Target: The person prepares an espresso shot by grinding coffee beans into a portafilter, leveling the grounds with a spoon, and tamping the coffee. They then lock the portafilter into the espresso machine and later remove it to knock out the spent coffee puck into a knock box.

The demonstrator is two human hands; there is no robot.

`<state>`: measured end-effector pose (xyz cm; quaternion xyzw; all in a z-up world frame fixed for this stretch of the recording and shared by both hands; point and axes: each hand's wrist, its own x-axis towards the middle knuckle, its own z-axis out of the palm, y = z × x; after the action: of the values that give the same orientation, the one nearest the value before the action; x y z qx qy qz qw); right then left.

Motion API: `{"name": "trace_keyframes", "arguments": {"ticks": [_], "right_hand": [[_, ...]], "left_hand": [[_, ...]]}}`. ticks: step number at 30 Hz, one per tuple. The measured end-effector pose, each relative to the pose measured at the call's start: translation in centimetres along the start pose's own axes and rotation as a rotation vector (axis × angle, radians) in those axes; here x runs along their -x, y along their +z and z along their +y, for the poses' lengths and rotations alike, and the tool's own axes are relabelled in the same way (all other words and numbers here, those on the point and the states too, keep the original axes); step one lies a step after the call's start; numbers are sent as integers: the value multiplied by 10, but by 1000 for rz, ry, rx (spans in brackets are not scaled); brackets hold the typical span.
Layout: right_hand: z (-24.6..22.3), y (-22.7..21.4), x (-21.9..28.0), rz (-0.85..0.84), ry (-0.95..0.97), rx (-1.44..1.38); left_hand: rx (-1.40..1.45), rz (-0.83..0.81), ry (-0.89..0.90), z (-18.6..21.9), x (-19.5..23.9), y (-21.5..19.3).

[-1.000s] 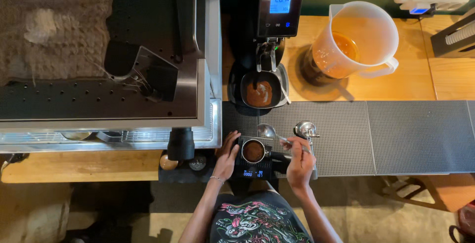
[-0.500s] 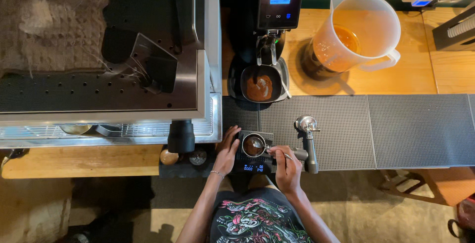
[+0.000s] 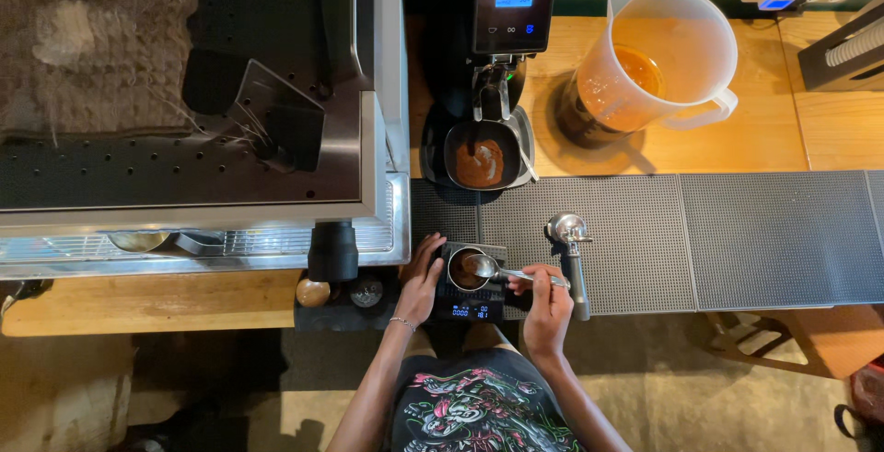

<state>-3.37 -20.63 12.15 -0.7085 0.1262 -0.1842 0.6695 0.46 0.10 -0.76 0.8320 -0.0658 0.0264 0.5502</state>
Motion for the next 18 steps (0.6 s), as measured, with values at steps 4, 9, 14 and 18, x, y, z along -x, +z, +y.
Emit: {"name": "trace_keyframes", "arguments": {"ticks": [4, 9, 14, 18], "right_hand": [[-1, 1, 1, 7, 20, -30], [-2, 1, 1, 30, 59, -87], [-3, 0, 0, 32, 68, -99], [-15, 0, 0, 2, 148, -66]], "left_hand": [[-2, -2, 2, 0, 1, 0], [-10, -3, -12, 5, 2, -1], [15, -13, -26, 11, 2, -5], [104, -135, -178, 14, 1, -7]]}}
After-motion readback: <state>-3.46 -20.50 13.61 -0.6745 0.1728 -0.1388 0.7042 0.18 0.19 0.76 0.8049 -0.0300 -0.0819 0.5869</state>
